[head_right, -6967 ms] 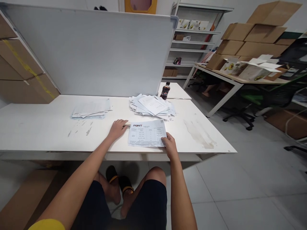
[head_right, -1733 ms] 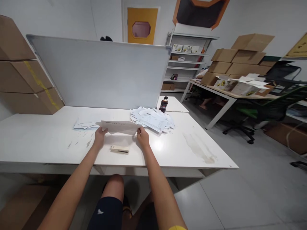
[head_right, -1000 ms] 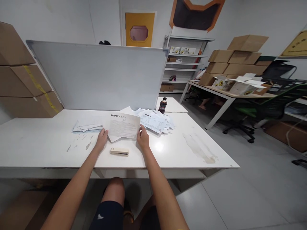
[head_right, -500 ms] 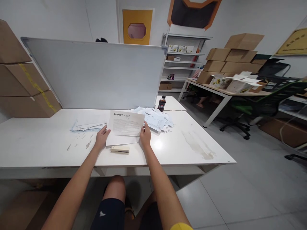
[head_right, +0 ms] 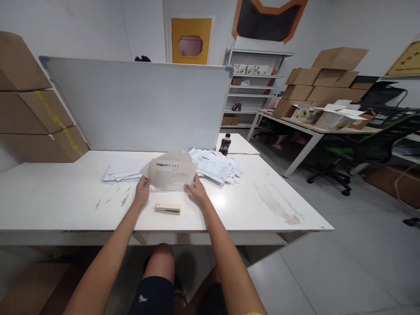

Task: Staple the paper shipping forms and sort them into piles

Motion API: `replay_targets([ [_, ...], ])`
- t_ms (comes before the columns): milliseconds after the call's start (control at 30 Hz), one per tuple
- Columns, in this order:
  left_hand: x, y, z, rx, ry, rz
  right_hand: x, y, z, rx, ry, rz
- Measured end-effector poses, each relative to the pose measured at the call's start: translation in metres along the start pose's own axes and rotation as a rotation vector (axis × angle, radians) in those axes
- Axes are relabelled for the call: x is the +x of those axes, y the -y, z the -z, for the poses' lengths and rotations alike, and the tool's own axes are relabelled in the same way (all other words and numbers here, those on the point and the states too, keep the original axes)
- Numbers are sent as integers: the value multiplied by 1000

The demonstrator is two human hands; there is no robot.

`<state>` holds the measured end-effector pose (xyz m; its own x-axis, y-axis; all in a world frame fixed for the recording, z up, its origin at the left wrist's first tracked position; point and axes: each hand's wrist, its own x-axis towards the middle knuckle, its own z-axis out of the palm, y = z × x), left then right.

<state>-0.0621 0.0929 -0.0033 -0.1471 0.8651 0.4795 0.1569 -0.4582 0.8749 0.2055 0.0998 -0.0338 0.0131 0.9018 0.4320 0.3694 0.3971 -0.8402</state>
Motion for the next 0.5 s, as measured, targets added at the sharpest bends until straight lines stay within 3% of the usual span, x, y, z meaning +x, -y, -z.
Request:
replay_targets([
  [100, -2, -2, 2, 76, -61, -56, -3, 7, 2, 85, 19, 5],
  [333, 1, 0, 4, 167, -239, -135, -8, 25, 5, 73, -184, 13],
  [500, 1, 0, 6, 151, -177, -84, -10, 24, 3, 55, -167, 1],
])
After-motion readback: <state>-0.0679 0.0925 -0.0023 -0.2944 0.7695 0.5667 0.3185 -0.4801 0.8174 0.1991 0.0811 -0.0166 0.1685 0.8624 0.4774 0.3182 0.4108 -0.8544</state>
